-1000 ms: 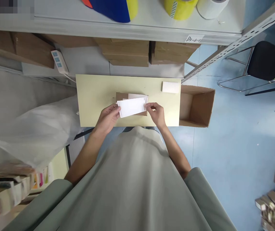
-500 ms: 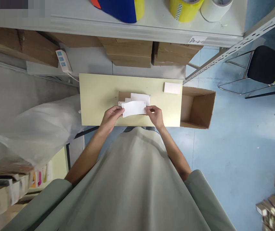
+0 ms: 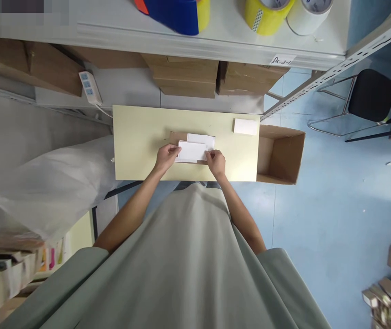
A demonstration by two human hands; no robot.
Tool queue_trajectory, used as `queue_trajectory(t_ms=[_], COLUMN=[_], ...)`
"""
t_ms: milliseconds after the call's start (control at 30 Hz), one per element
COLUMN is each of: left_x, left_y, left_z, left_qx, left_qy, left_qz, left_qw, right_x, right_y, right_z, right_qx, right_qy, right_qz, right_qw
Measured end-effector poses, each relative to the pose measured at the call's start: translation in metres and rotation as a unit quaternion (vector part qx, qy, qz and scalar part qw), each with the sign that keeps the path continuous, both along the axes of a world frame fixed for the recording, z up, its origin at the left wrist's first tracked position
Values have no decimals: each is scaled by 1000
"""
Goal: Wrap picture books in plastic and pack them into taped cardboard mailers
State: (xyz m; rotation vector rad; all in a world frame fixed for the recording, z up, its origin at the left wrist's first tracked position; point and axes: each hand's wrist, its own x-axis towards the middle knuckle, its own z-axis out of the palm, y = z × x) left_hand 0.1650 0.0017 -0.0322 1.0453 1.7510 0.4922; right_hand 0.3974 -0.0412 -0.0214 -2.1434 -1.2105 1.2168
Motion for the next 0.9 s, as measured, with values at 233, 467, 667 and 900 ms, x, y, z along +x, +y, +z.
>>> queue_trajectory(t_ms=[233,467,667,900], left_x=[6,11,16,19], left_y=[9,13,12,12], left_z=[-5,-1,-2,1], left_qx=[-12,-21,-12,-11], left_qy=[83,135,168,173], left_qz=[-38,-63,-72,-83], left_qw=[996,989,983,981], right_x=[-11,-14,-19,-16], right_y=[7,12,14,19], right_z=[-4,-1,-2,5], right_qx=[-25,-55,-67,-81], right_qy=[-93,-130,-152,-135], right_qz=[34,52,40,24], right_qw=[995,989,985,987])
